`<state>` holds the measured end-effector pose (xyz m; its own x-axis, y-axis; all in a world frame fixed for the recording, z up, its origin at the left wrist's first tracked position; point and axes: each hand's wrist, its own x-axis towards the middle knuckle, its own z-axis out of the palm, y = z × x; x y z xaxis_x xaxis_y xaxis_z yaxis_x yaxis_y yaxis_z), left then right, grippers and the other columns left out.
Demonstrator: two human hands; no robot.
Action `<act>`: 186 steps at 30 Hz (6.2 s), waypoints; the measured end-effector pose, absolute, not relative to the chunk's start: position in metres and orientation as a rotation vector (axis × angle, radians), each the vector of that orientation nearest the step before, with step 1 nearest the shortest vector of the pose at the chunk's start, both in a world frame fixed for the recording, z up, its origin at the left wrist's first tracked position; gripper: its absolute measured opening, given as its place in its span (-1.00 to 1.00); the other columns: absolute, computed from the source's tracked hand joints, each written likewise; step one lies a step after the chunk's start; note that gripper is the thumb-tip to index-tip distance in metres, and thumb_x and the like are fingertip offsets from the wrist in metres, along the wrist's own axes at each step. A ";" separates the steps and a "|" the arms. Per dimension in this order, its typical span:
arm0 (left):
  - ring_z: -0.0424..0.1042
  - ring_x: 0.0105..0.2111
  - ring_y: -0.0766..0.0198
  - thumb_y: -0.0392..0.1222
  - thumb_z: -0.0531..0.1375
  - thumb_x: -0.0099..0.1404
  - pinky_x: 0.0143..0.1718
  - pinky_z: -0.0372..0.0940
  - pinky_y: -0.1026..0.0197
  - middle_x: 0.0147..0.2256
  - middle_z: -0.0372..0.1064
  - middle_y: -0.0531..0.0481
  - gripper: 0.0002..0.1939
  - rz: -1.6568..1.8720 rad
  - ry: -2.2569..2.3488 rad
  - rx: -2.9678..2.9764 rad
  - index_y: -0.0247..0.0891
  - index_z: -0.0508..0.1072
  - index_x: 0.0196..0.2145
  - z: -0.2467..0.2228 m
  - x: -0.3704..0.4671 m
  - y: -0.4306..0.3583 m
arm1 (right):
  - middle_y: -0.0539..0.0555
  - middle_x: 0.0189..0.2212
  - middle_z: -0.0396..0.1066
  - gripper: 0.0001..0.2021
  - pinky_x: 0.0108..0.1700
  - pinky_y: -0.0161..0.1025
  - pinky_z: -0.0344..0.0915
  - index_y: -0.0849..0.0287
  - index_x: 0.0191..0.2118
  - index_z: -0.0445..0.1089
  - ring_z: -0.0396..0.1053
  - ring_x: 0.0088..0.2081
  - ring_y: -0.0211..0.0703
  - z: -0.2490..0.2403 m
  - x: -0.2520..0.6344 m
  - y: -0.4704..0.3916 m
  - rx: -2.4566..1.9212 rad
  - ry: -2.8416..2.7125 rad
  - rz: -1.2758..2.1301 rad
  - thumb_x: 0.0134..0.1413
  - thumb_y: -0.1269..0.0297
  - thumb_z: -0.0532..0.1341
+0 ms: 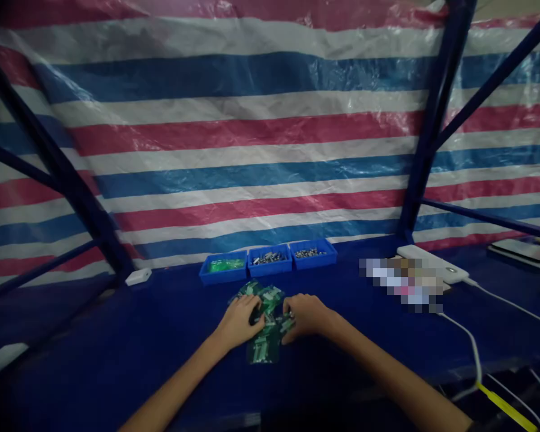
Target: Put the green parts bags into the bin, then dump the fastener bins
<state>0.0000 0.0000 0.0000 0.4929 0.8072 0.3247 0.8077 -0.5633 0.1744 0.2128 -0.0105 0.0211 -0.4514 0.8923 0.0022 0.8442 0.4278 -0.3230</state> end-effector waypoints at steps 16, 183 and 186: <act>0.32 -0.37 0.28 -0.01 0.12 0.18 -0.35 0.20 0.26 -0.42 0.33 0.03 -0.77 -1.908 -1.671 -2.558 -0.23 0.38 -0.41 0.026 -0.004 0.034 | 0.06 -0.35 0.46 -0.79 -0.33 -0.26 0.28 0.18 -0.29 0.45 0.37 -0.33 -0.19 0.031 0.166 0.047 -0.904 -1.846 0.682 -0.07 0.22 0.21; 0.34 -0.16 0.19 -0.23 0.23 0.07 -0.06 0.15 0.09 -0.28 0.46 0.00 -0.95 -1.732 -1.516 -2.543 -0.20 0.45 -0.51 0.014 0.020 0.048 | 0.06 -0.30 0.44 -0.92 -0.08 -0.16 0.23 0.15 -0.49 0.36 0.37 -0.19 -0.14 0.004 0.185 0.061 -0.902 -1.715 0.550 -0.05 0.29 0.19; 0.34 -0.16 0.19 -0.23 0.25 0.06 -0.04 0.12 0.07 -0.30 0.46 0.02 -0.98 -1.516 -1.454 -2.568 -0.17 0.46 -0.46 0.011 0.019 0.047 | 0.06 -0.28 0.46 -0.90 -0.02 -0.12 0.18 0.12 -0.49 0.38 0.36 -0.15 -0.11 0.004 0.186 0.058 -0.961 -1.768 0.356 -0.02 0.31 0.17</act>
